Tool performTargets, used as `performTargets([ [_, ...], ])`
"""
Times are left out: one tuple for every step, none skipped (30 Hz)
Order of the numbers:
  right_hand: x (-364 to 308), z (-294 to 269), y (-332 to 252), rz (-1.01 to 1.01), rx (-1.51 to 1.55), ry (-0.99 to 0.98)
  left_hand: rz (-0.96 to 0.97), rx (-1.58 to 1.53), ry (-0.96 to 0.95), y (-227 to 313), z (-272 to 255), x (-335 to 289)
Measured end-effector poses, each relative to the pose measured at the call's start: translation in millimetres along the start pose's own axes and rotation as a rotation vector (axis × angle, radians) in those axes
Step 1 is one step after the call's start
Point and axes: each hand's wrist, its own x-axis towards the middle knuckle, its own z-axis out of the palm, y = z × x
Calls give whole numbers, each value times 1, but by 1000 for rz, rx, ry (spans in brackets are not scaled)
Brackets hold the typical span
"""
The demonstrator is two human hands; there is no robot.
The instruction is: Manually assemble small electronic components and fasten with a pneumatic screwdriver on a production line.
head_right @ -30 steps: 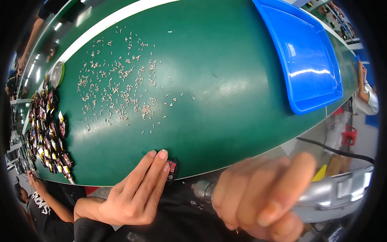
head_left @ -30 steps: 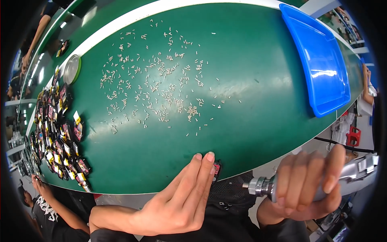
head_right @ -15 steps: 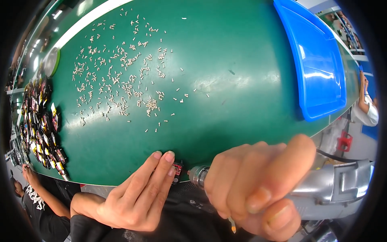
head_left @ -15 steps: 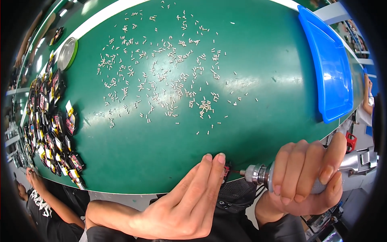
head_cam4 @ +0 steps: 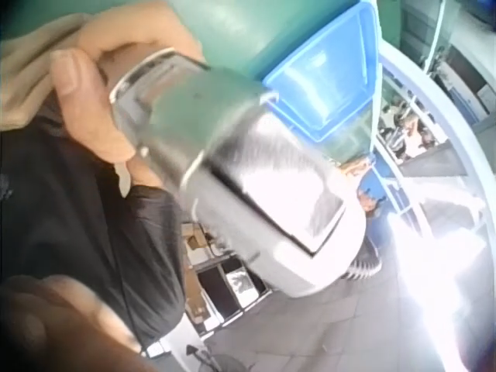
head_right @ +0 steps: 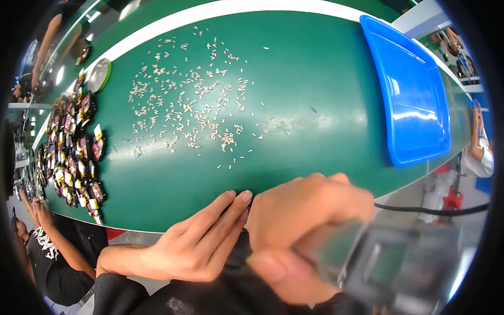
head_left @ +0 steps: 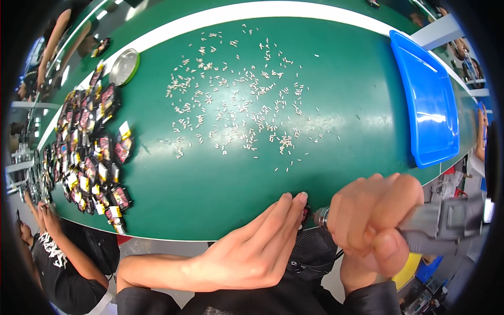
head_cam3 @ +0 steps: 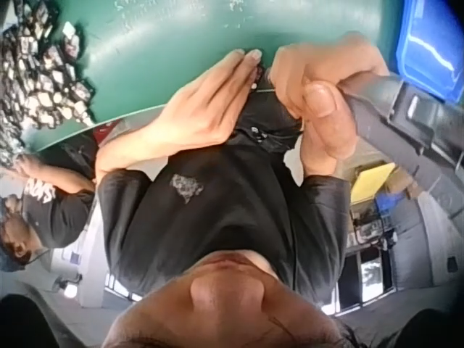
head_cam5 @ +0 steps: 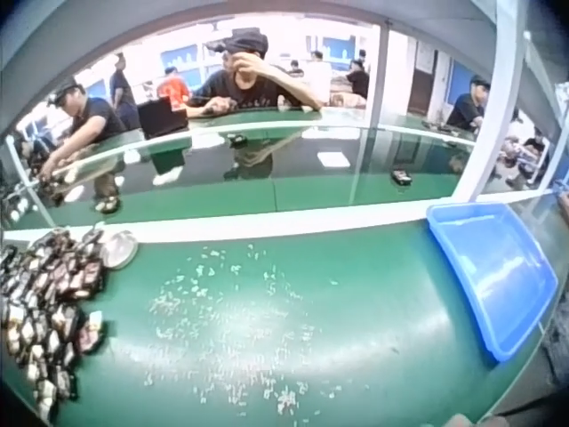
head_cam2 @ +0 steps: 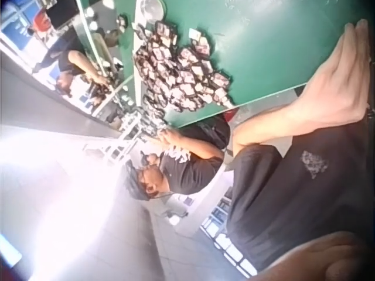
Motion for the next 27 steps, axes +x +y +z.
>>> performTargets([
  [0,0,-1,-15,13,-12,1,23,-2,0,-2,-1],
  [-1,-1,-5,49,39,-23,7,24,-23,0,-6,-3],
  [-1,-1,-8,112,67,-39,11,29,-44,1,-9,-4],
  [-1,3,-7,124,91,-17,-19,20,-89,3,-15,-8],
  [-1,4,-4,134,169,4,-16,43,-126,4,-17,-9],
  [1,-1,2,140,233,-61,-25,27,-107,2,-15,-13],
  [3,-5,3,78,274,-126,-18,14,-68,1,-15,-13],
  [10,-10,-3,67,255,-244,-18,-10,-39,2,-12,-14],
  [8,-18,-3,19,252,-274,-15,-50,-10,4,-8,-18],
  [7,-18,-3,-58,298,-285,6,-16,-26,5,-12,-25],
  [5,-19,-6,-98,370,-266,26,2,-39,5,-18,-28],
  [5,-21,-8,-134,443,-246,-60,-7,-27,1,-29,-39],
  [0,-28,-11,-178,485,-255,-175,-31,41,-4,-40,-47],
  [-6,-36,-11,-202,481,-216,-255,-37,125,-16,-57,-54],
  [-11,-45,-10,-225,475,-173,-357,82,168,-28,-66,-71],
  [-18,-55,-10,-244,468,-170,-479,176,223,-45,-77,-80],
  [-24,-63,-7,-202,448,-104,-554,269,288,-65,-89,-90],
  [-26,-66,-4,-151,440,-46,-639,395,290,-84,-102,-106],
  [-27,-66,0,-158,442,-51,-722,514,295,-100,-111,-122],
  [-28,-64,4,-114,491,-8,-787,606,276,-110,-120,-136],
  [-28,-63,8,-71,537,36,-852,695,259,-116,-128,-147],
  [-31,-61,10,-46,564,96,-885,711,222,-122,-131,-155],
  [-30,-60,13,-31,576,142,-912,727,185,-126,-130,-150],
  [-31,-62,17,-21,590,161,-938,720,211,-122,-126,-140],
  [-32,-64,20,-13,606,181,-899,691,258,-117,-120,-126],
  [-32,-64,21,-28,595,192,-813,606,295,-112,-113,-113],
  [-32,-64,20,-19,634,223,-726,521,330,-109,-104,-98],
])
